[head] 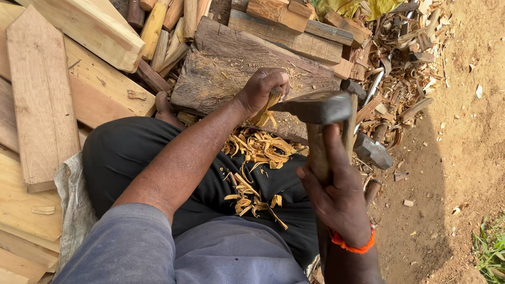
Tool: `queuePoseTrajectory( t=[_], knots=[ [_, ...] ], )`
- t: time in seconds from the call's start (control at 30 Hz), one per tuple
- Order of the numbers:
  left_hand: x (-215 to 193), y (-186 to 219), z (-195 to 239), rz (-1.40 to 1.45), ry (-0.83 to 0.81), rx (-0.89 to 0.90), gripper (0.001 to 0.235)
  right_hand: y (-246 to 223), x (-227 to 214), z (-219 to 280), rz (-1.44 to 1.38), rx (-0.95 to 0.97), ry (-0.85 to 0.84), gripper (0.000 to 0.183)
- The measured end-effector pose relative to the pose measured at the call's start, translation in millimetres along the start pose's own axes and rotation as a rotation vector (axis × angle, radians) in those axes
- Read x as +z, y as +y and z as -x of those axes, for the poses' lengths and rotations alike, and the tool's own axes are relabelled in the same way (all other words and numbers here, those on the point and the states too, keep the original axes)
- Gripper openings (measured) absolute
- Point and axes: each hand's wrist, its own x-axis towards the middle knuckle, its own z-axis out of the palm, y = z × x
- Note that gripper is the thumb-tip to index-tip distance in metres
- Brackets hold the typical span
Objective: The person sits on the ground and uses a hammer and chisel to carve a small piece of wood held in their left hand. They repeatedly strike the chisel to remove wood shavings, shaping the piece.
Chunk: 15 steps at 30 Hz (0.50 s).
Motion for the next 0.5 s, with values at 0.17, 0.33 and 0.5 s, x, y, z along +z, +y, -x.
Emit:
queuePoseTrajectory(
  t=[0.17,0.33,0.5],
  knots=[
    [-2,7,5,0.095,0.052,-0.079,0.041,-11,-5,10,0.013,0.039,0.032,0.089],
    [-4,17,9,0.015,0.058,-0.059,0.055,16,13,3,0.125,0.037,-0.037,0.089],
    [-3,30,-2,-0.060,0.112,-0.264,0.057,32,12,-5,0.094,0.148,-0.023,0.091]
  ],
)
